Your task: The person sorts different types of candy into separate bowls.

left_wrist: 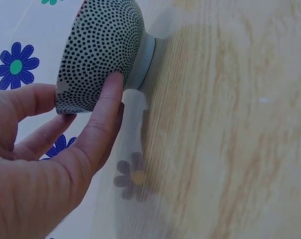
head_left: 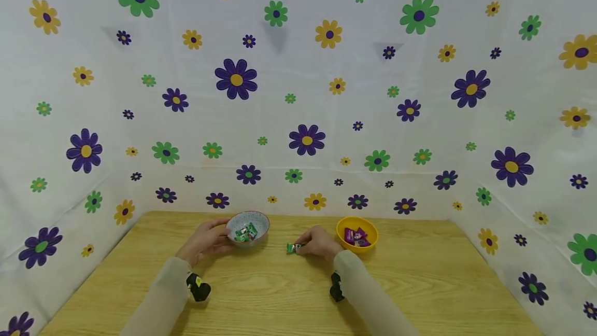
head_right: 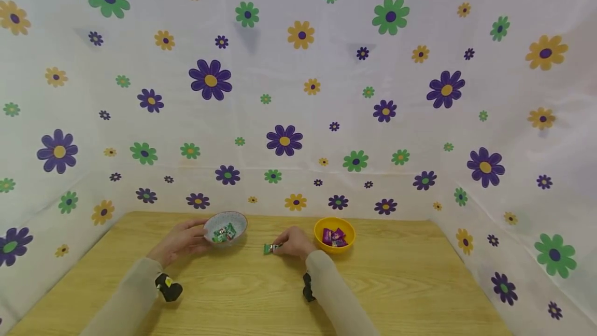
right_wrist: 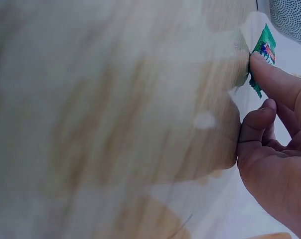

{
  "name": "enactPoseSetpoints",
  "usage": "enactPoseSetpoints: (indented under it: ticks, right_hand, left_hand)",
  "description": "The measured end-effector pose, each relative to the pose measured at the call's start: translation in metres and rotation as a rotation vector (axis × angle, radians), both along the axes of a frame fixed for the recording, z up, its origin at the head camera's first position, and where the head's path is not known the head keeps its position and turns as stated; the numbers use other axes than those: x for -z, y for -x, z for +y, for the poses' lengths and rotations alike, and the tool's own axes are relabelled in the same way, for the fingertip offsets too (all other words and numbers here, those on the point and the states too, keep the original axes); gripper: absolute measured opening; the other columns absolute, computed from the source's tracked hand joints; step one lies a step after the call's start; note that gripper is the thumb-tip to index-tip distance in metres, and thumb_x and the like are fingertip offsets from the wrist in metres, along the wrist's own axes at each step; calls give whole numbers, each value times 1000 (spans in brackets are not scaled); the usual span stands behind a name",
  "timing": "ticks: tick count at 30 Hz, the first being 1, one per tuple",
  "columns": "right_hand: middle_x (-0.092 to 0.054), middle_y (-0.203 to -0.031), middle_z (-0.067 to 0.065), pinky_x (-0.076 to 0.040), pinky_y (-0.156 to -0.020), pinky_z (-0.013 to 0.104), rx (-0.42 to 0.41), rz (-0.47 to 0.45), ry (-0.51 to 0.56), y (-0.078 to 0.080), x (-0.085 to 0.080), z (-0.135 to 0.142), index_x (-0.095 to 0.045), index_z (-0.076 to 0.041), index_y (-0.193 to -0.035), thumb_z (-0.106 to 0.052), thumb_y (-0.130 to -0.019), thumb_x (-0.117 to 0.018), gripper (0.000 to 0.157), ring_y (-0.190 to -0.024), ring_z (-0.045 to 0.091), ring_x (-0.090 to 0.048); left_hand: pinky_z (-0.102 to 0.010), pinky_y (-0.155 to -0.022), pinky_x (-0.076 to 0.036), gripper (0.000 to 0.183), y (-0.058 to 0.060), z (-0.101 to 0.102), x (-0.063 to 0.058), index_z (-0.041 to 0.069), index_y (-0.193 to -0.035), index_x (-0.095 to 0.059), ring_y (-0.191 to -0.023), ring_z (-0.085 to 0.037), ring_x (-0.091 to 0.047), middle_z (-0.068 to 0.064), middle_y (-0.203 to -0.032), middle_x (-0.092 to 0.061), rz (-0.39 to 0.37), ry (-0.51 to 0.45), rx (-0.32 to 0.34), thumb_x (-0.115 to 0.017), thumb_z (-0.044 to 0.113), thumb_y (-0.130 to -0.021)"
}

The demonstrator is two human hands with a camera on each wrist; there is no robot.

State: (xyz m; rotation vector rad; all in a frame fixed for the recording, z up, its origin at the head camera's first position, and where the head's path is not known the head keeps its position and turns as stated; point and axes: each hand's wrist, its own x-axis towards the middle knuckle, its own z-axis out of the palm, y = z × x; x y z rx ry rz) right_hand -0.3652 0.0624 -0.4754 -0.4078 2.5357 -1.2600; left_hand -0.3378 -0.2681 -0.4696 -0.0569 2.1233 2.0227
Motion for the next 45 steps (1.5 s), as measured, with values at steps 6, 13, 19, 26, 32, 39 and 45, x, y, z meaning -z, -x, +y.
enactPoseSetpoints:
  ticks: [6, 13, 19, 26, 32, 39, 45]
  right_hand:
    - [-72, -107, 8, -51, -77, 25, -14, 50, -5, 0, 3, 0, -78, -6, -99, -12, -85, -76, 16, -87, 13, -57]
    - [-72, -105, 7, -49, -70, 22, -15, 29, 1, 2, 5, 2, -77, -7, -102, -15, -87, -75, 17, -82, 13, -55]
    - [-72, -104, 6, -44, -68, 22, 7, -6, 57, 2, 6, 2, -77, -7, -104, -18, -88, -74, 20, -81, 15, -52]
    - [-69, -100, 3, -39, -68, 24, 44, -32, 110, 2, 9, 3, -78, -10, -102, -21, -88, -74, 18, -81, 16, -49]
    - [-68, -97, 3, -39, -66, 24, 45, -50, 150, 1, 8, -1, -77, -12, -103, -25, -87, -75, 21, -79, 17, -50]
    - [-69, -105, 4, -42, -71, 24, 74, -84, 219, 2, 5, -7, -75, -11, -111, -33, -87, -75, 33, -85, 17, -52]
    - [-70, -106, 4, -43, -72, 25, 86, -111, 285, 0, 0, -17, -74, -10, -113, -34, -87, -75, 36, -87, 18, -53]
  left_hand:
    - [-39, -88, -58, 55, 1, -1, 1, -4, -151, -26, -96, -20, -67, -32, -134, -48, 14, -29, 10, -46, 6, -101]
    - [-40, -89, -58, 54, 0, 0, 0, -3, -151, -27, -94, -19, -68, -31, -134, -49, 6, -23, -1, -47, 6, -101]
    - [-43, -91, -56, 53, -2, 1, -2, -2, -151, -28, -94, -19, -68, -31, -135, -48, 6, -18, -11, -47, 7, -102]
    - [-44, -93, -56, 53, -2, 3, -1, -1, -151, -28, -95, -20, -67, -30, -135, -47, 7, -10, -13, -46, 8, -102]
    - [-42, -92, -56, 52, -3, 3, 0, -1, -151, -29, -97, -20, -67, -30, -136, -47, 15, 6, -17, -46, 9, -103]
    - [-42, -92, -56, 52, -4, 2, 2, 0, -151, -29, -99, -21, -66, -29, -138, -46, 7, 20, -21, -46, 11, -103]
    - [-42, -91, -57, 51, -2, 3, 2, 1, -150, -32, -95, -20, -66, -28, -136, -48, 19, 16, -29, -47, 12, -103]
